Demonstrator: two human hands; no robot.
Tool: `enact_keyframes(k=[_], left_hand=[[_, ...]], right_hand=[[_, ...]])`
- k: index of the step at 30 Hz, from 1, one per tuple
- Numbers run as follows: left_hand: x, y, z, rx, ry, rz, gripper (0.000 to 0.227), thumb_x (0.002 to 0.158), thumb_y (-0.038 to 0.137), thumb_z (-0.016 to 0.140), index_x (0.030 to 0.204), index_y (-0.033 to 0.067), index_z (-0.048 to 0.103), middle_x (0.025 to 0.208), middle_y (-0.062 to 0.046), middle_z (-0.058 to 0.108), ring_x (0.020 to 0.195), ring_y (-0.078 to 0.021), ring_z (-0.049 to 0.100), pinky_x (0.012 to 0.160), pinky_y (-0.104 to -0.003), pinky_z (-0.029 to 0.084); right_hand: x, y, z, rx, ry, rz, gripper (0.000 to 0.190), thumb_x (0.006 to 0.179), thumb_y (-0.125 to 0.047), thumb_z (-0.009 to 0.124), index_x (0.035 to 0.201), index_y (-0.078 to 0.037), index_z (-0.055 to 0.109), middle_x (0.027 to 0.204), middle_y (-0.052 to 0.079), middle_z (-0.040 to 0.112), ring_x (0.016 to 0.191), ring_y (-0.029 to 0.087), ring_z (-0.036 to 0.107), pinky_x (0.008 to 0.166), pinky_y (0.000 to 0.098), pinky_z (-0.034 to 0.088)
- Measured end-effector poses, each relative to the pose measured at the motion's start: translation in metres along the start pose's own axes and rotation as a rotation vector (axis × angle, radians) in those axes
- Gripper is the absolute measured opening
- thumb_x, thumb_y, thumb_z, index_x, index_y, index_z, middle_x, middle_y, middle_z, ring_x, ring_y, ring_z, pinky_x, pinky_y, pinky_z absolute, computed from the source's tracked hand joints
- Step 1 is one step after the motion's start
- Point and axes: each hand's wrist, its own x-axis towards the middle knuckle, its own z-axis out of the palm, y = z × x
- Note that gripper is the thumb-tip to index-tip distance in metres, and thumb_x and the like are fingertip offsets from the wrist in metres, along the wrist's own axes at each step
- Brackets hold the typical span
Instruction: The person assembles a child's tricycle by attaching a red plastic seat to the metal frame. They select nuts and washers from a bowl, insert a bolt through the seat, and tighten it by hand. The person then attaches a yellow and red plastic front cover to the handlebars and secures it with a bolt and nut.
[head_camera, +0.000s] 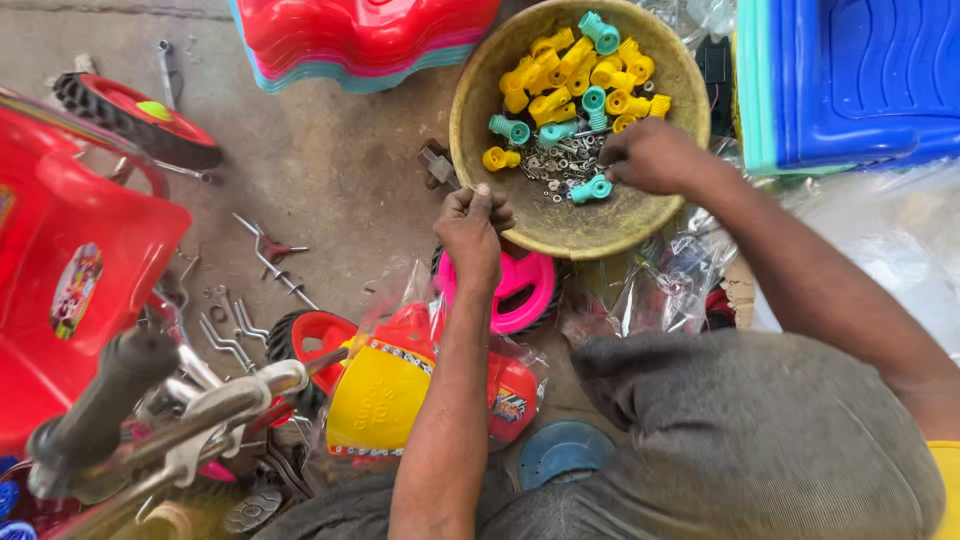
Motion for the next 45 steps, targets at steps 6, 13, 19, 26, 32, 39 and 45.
enact_keyframes(k=[6,13,19,26,32,39,45], left_hand=[[0.007,-0.003,0.012,-0.053,0.006,-0.036,0.018,0.099,0.012,0.069,0.109,-0.0038,0.07,0.085,-0.007,0.069,0.067,-0.0124,0.064,0.062,-0.03,0.059],[0.014,-0.021,0.011,-0.009,0.048,-0.122,0.02,0.1,0.013,0.066,0.111,-0.0035,0.07,0.084,-0.007,0.069,0.067,-0.0124,0.065,0.062,-0.03,0.059],[0.016,-0.021,0.005,0.005,0.062,-0.133,0.021,0.101,0.013,0.065,0.113,-0.0039,0.07,0.085,-0.008,0.07,0.067,-0.0132,0.066,0.063,-0.031,0.059],[0.014,-0.014,0.01,-0.012,0.001,-0.179,0.024,0.103,0.015,0.059,0.116,-0.0033,0.068,0.085,-0.008,0.07,0.067,-0.0132,0.066,0.062,-0.031,0.059],[0.013,-0.009,0.002,0.028,0.01,-0.157,0.023,0.104,0.014,0.06,0.114,-0.0034,0.07,0.084,-0.007,0.069,0.064,-0.0123,0.064,0.062,-0.03,0.058],[0.016,-0.004,0.004,0.045,0.035,-0.157,0.021,0.102,0.013,0.061,0.113,-0.0027,0.071,0.083,-0.006,0.068,0.062,-0.0117,0.062,0.06,-0.029,0.057],[0.015,-0.005,0.0,0.013,0.028,-0.158,0.022,0.103,0.011,0.06,0.113,-0.0052,0.07,0.084,-0.008,0.069,0.064,-0.0131,0.063,0.061,-0.031,0.057]], right_hand=[[0.04,-0.006,0.091,-0.045,0.313,-0.287,0.015,0.086,-0.024,0.078,0.096,-0.013,0.078,0.092,0.01,0.064,0.094,0.031,0.064,0.085,0.0471,0.051],[0.059,-0.021,0.113,-0.269,0.246,-0.253,0.026,0.081,-0.013,0.068,0.103,-0.019,0.08,0.106,0.008,0.063,0.106,0.028,0.057,0.095,0.048,0.041],[0.069,-0.026,0.116,-0.411,0.057,-0.31,0.015,0.085,-0.018,0.066,0.094,-0.013,0.076,0.103,0.011,0.068,0.105,0.03,0.063,0.092,0.051,0.047],[0.081,-0.02,0.111,-0.212,-0.043,-0.177,0.026,0.082,-0.031,0.07,0.093,-0.008,0.074,0.093,0.017,0.072,0.092,0.036,0.069,0.081,0.0478,0.055],[0.063,0.021,0.095,0.697,0.118,-0.006,0.013,0.079,-0.013,0.075,0.089,-0.006,0.072,0.087,0.01,0.071,0.08,0.024,0.067,0.072,0.0413,0.056],[0.056,0.029,0.085,1.174,0.181,0.092,0.016,0.081,-0.005,0.069,0.095,-0.011,0.071,0.092,0.012,0.07,0.077,0.017,0.064,0.068,0.0353,0.053],[0.074,-0.017,0.11,-0.166,0.143,-0.024,0.012,0.089,-0.012,0.063,0.09,-0.008,0.074,0.094,0.015,0.068,0.091,0.029,0.067,0.08,0.0445,0.055]])
